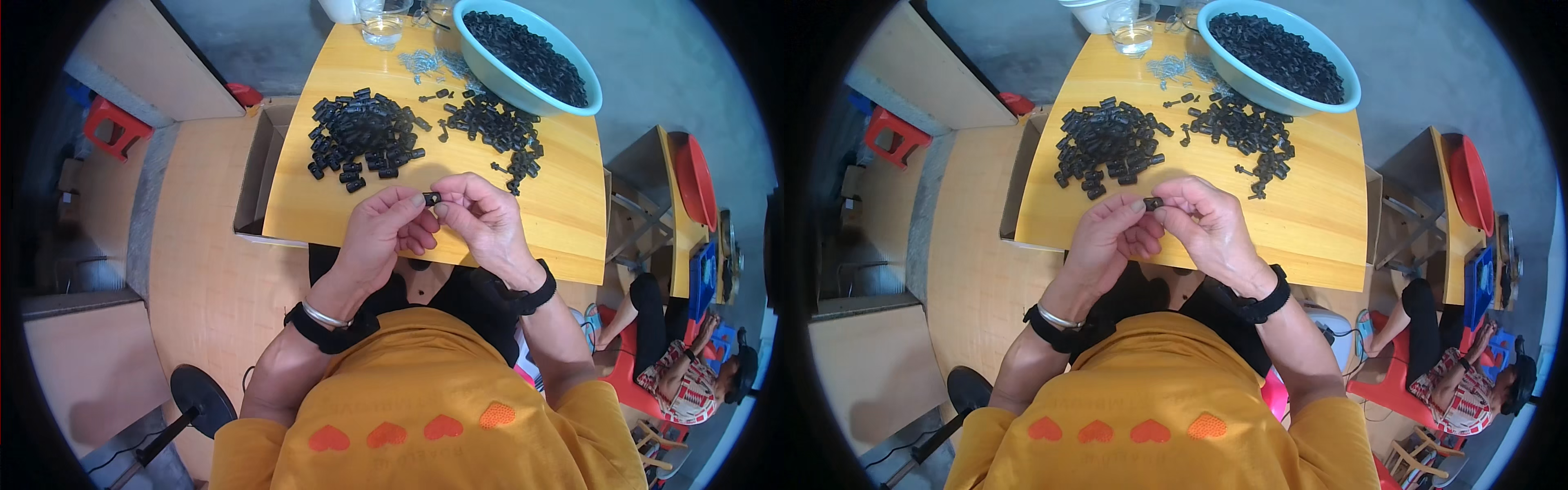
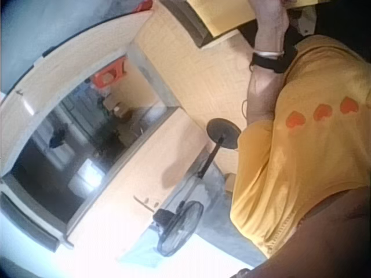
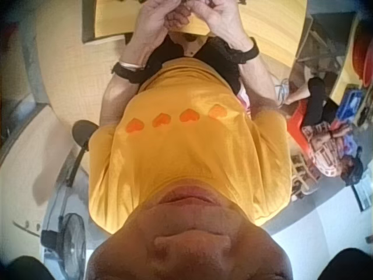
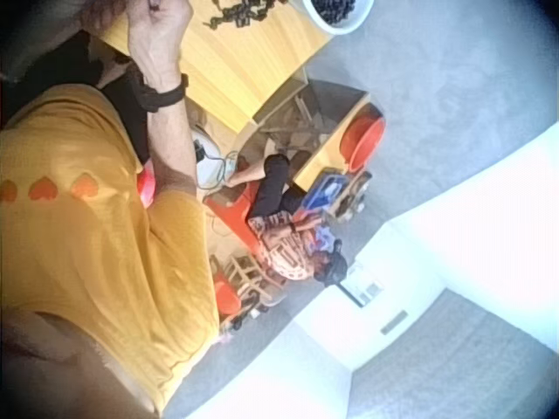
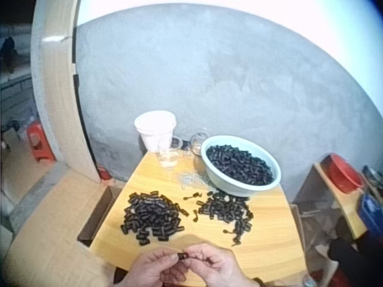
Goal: Assemble small black plastic parts with metal pins.
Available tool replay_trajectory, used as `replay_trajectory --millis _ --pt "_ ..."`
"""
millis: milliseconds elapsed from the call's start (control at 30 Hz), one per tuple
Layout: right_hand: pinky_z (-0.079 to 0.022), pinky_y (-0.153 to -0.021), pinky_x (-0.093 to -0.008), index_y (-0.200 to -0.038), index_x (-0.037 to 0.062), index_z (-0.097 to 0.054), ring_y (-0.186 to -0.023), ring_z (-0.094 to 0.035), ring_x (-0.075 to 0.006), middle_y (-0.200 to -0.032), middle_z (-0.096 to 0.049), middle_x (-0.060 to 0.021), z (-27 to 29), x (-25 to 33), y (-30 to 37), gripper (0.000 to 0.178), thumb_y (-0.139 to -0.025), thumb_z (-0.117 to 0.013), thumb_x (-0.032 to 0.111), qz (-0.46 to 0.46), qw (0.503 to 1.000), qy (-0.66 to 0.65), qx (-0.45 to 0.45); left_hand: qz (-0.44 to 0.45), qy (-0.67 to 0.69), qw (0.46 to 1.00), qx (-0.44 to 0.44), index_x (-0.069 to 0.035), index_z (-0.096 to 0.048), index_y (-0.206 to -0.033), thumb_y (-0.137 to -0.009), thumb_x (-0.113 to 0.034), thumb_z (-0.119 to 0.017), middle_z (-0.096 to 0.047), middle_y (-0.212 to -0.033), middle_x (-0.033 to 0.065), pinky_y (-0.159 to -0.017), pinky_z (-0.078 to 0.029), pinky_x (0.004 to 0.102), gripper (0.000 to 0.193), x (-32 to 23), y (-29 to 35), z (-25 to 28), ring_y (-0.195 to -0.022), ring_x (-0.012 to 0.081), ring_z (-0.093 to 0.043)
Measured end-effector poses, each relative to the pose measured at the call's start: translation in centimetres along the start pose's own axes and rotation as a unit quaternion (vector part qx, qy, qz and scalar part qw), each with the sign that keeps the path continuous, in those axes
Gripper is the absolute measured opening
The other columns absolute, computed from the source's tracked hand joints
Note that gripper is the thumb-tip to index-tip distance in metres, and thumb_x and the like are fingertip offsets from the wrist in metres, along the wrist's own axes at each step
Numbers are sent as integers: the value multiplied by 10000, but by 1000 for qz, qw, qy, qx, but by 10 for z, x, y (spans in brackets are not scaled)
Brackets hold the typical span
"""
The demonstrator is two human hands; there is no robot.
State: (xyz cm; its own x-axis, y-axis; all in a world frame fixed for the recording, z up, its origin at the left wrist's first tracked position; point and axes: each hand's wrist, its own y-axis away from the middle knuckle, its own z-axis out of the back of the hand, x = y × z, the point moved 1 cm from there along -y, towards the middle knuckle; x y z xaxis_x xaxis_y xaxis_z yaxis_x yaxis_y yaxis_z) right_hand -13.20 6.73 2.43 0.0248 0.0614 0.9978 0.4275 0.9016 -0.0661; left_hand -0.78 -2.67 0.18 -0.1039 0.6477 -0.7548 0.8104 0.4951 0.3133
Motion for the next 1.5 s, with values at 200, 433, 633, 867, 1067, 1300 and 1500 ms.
replay_trajectory --millis 200,433,633,867,1067,1300,1500 --pt "-452 -684 -207 -980 -15 -574 -756 -541 -70 -843 -583 -23 1 2 3 144 -839 -543 -19 -6 1000 23 20 9 11 1000 9 -28 -577 -936 -876 -137 -541 -626 -747 64 -533 -470 204 130 -1 11 -5 -616 118 -603" --pt "-453 -647 -214 -984 -23 -549 -724 -544 -65 -792 -576 -23 -4 15 -2 136 -851 -523 -19 -16 998 41 41 -35 -41 999 4 -13 -575 -980 -852 -91 -574 -630 -776 67 -552 -488 219 150 -3 7 -5 -626 123 -606" --pt "-445 -600 -226 -892 -5 -535 -668 -526 -58 -706 -558 4 -1 18 -17 46 -847 -534 1 -58 994 79 47 -17 -35 998 40 -24 -561 -948 -863 -87 -553 -621 -783 74 -555 -486 221 106 1 -8 8 -624 121 -599" --pt "-463 -625 -354 -804 30 -599 -661 -590 -268 -699 -599 -142 41 16 -97 63 -775 -559 68 24 893 449 8 -96 -121 988 23 -5 -511 -941 -890 -50 -490 -584 -767 67 -553 -454 216 70 25 -28 17 -619 115 -565" --pt "-472 -682 -424 -806 53 -644 -745 -598 -362 -779 -625 -180 53 -5 -166 136 -731 -533 69 47 801 597 2 -103 -125 986 46 -3 -504 -960 -892 -40 -490 -575 -762 55 -560 -452 216 79 30 -28 20 -611 96 -544" --pt "-458 -760 -401 -856 38 -629 -849 -576 -350 -908 -608 -178 54 -32 -209 149 -757 -519 57 22 773 634 -2 -127 -137 980 67 -13 -509 -942 -893 -73 -514 -578 -767 22 -585 -459 211 78 32 -26 24 -639 71 -547" --pt "-445 -789 -406 -880 49 -627 -879 -558 -359 -909 -590 -183 57 -40 -225 161 -765 -517 71 18 757 653 19 -126 -127 980 90 -11 -517 -933 -894 -94 -526 -576 -767 17 -588 -470 212 92 31 -29 28 -650 74 -559"
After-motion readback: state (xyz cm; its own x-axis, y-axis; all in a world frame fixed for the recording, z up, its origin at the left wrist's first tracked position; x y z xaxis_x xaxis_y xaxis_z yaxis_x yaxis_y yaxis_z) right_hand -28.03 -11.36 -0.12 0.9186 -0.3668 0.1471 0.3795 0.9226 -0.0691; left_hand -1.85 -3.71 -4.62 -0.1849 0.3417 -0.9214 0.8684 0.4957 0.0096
